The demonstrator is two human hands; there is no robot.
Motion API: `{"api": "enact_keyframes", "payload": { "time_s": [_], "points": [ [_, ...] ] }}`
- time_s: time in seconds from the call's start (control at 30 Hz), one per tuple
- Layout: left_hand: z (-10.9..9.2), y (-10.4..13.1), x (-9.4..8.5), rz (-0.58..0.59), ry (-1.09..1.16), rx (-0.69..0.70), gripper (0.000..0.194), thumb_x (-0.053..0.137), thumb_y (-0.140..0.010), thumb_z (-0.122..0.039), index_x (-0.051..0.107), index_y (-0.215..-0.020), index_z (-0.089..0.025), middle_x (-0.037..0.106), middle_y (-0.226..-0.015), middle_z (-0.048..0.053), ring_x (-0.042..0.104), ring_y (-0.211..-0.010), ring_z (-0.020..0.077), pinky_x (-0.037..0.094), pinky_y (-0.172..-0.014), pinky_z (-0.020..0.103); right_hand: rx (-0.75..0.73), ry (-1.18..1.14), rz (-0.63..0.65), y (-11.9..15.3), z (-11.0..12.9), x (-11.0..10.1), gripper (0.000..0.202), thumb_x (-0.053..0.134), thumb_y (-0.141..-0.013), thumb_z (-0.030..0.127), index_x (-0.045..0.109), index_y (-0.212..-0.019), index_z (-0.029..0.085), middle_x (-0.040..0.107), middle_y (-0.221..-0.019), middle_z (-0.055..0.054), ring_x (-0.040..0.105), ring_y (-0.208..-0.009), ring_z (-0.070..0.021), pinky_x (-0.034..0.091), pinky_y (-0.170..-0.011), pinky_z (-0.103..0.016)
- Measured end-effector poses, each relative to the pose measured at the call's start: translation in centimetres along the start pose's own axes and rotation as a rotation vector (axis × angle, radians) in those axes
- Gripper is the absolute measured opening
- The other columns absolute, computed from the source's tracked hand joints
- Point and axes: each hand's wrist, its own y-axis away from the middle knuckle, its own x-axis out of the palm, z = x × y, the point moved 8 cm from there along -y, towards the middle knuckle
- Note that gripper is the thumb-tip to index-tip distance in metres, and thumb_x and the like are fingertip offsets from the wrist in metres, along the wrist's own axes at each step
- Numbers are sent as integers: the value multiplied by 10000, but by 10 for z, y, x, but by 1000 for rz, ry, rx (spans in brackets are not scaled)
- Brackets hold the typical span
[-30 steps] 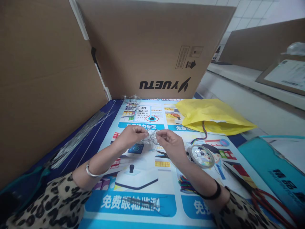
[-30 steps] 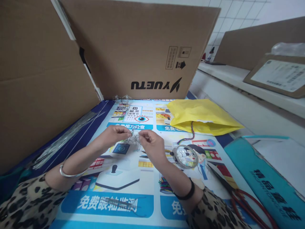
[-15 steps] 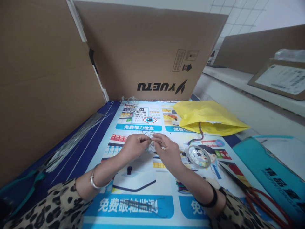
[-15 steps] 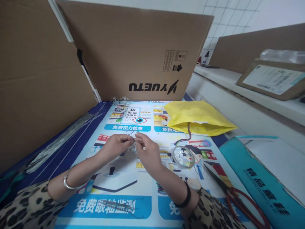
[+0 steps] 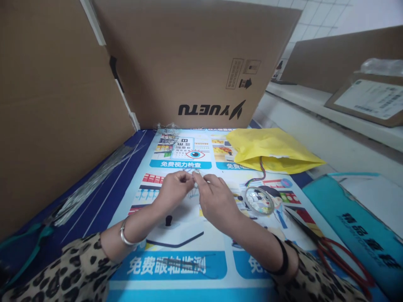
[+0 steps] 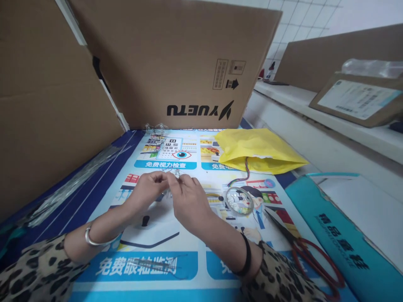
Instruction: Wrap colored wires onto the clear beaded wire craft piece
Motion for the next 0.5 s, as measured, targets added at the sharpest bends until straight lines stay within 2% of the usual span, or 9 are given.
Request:
{"api": "enact_keyframes", "payload": {
  "time_s": [0.1,0.2,0.3,0.4,0.5],
  "points": [
    [3,-1,-4,-35,38,2,159,562,-719,-270,536,-602,-165,493,-566,-38,421,-526,99,334,-516,223,5,-52,105,-8,-5,3,483,373,-851,68,414,-1330,111,625,-1036,-156,534,-959,-258,450,-780,-381],
    [4,-2,-7,-52,27,30,189,568,-712,-277,494,-574,-172,453,-541,-50,394,-510,92,299,-495,217,48,-179,198,-20,-18,0,453,412,-859,111,450,-1306,175,634,-1061,-102,547,-990,-215,448,-811,-327],
    [6,-2,-8,-64,10,35,137,582,-693,-274,535,-612,-175,476,-553,-46,406,-511,94,297,-484,211,77,-249,253,-28,-31,-12,319,409,-885,165,577,-1155,194,652,-1092,-57,569,-975,-182,427,-792,-280],
    [10,-1,-7,-61,-13,17,98,590,-677,-267,563,-639,-182,480,-550,-48,410,-497,93,301,-466,207,79,-176,463,-21,-40,-15,233,431,-855,165,663,-865,194,692,-862,-25,587,-762,-154,377,-643,-245],
    [10,0,-7,-69,-36,13,76,597,-666,-253,576,-642,-184,484,-546,-48,413,-493,90,314,-466,204,45,-53,699,6,-47,-13,222,462,-805,144,649,-693,185,656,-693,-24,497,-578,-125,270,-523,-250]
  ]
}}
